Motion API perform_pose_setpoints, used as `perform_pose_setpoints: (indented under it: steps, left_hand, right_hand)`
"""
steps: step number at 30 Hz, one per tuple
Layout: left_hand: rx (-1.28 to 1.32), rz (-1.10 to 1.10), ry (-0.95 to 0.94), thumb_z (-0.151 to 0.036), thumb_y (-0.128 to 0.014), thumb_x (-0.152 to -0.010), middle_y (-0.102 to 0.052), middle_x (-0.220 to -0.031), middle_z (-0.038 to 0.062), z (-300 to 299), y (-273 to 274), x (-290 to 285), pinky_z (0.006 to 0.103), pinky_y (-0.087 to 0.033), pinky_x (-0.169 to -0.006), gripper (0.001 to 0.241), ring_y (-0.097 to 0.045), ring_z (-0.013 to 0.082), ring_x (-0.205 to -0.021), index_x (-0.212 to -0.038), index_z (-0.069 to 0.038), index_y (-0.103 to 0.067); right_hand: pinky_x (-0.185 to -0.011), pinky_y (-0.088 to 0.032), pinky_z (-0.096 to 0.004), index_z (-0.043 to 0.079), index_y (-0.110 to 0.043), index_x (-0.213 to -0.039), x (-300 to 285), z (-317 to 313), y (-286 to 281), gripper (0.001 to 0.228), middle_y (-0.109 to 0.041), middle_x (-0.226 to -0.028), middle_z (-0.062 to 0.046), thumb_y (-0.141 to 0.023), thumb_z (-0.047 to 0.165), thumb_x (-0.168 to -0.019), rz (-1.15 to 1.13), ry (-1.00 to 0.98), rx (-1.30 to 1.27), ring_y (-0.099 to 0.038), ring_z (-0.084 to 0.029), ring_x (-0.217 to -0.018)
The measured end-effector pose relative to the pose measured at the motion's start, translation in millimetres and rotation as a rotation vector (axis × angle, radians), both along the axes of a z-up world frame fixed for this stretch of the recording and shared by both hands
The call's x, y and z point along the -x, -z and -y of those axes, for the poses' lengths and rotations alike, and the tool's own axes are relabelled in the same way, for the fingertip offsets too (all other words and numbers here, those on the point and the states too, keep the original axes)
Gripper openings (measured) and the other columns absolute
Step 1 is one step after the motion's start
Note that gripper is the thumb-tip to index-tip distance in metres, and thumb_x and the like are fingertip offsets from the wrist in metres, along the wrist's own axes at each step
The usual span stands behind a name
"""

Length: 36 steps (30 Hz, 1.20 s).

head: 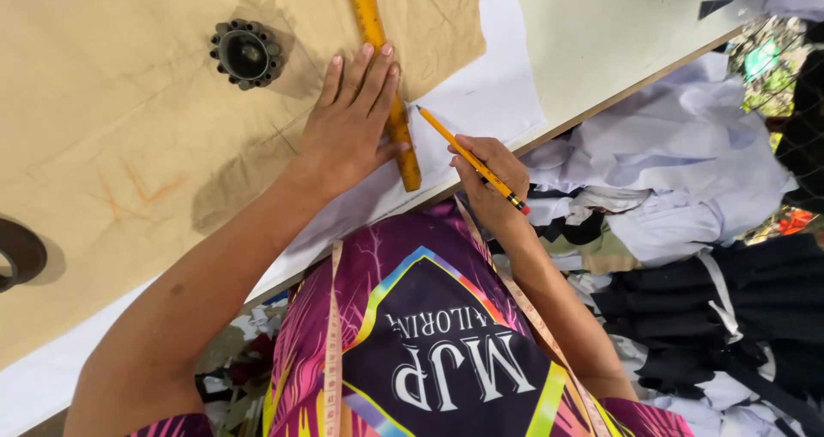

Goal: Measuring, marking, and cutting white fabric using a paper pattern, ruler, pencil, and scissors on a cutting table.

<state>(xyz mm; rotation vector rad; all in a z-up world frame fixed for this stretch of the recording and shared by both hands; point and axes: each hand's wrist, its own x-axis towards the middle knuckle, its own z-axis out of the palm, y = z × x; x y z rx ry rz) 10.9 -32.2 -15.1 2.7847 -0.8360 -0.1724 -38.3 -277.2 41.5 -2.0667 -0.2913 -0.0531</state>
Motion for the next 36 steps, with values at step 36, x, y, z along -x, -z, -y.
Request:
perform_pose_setpoints:
  steps: [36]
  left_hand:
    - [0.155, -0.237, 0.096, -0.052, -0.076, -0.091, -0.019, -0.173, 0.032, -19, -22, -70, 0.0682, -0.004, -0.128, 0.11, -0.01, 0.0499, -0.16, -0.167, 0.013, -0.028]
  right_hand:
    - [-0.064, -0.061, -0.027, 0.0, -0.066, -0.121, -36, 58, 10, 0.013, -0.072, -0.094, -0.014, -0.064, 0.009, -0.111, -0.366, 0.521, -0.273, -0.071, -0.018, -0.074]
